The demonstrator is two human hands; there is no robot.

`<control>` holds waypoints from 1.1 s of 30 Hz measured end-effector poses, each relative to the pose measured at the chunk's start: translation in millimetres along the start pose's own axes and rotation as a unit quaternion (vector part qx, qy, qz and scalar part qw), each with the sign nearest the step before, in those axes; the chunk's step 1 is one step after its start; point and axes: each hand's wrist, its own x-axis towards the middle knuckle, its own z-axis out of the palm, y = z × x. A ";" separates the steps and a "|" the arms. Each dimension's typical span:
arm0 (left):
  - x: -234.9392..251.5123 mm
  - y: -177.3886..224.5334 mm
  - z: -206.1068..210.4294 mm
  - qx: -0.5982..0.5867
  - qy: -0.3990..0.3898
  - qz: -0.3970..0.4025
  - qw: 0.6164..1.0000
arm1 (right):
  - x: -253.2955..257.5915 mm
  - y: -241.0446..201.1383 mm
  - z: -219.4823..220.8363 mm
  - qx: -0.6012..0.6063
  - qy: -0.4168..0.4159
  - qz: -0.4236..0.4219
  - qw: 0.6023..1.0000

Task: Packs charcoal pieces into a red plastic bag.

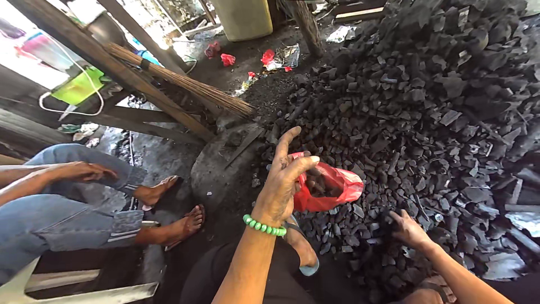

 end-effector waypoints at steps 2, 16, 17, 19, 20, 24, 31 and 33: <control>1.3 -2.5 0.8 -0.002 -0.009 -0.015 1.000 | 1.3 0.4 -16.4 0.115 0.022 -0.005 0.993; -5.5 -35.8 52.2 0.003 -0.235 -0.074 0.969 | -97.6 -128.9 -105.6 0.409 0.115 -0.388 0.818; -6.0 -36.3 53.4 -0.007 -0.230 -0.082 0.970 | -95.8 -133.3 -89.8 0.305 0.160 -0.384 0.857; -5.4 -43.4 56.3 -0.006 -0.200 -0.112 0.973 | -83.9 -133.6 -51.1 0.129 0.256 -0.407 0.867; -3.6 -52.6 57.6 0.002 -0.182 -0.131 0.975 | -80.0 -129.3 -35.2 0.069 0.253 -0.404 0.876; 7.1 -108.6 49.0 0.074 -0.154 -0.202 0.964 | -76.2 -117.1 -14.6 -0.077 0.079 -0.300 0.948; -3.5 -108.0 42.8 0.147 -0.233 -0.190 0.942 | -73.0 -123.6 -19.6 -0.119 0.091 -0.134 0.980; -6.0 -100.7 45.0 0.168 -0.238 -0.184 0.939 | -71.6 -126.3 -11.3 -0.107 0.084 -0.198 0.971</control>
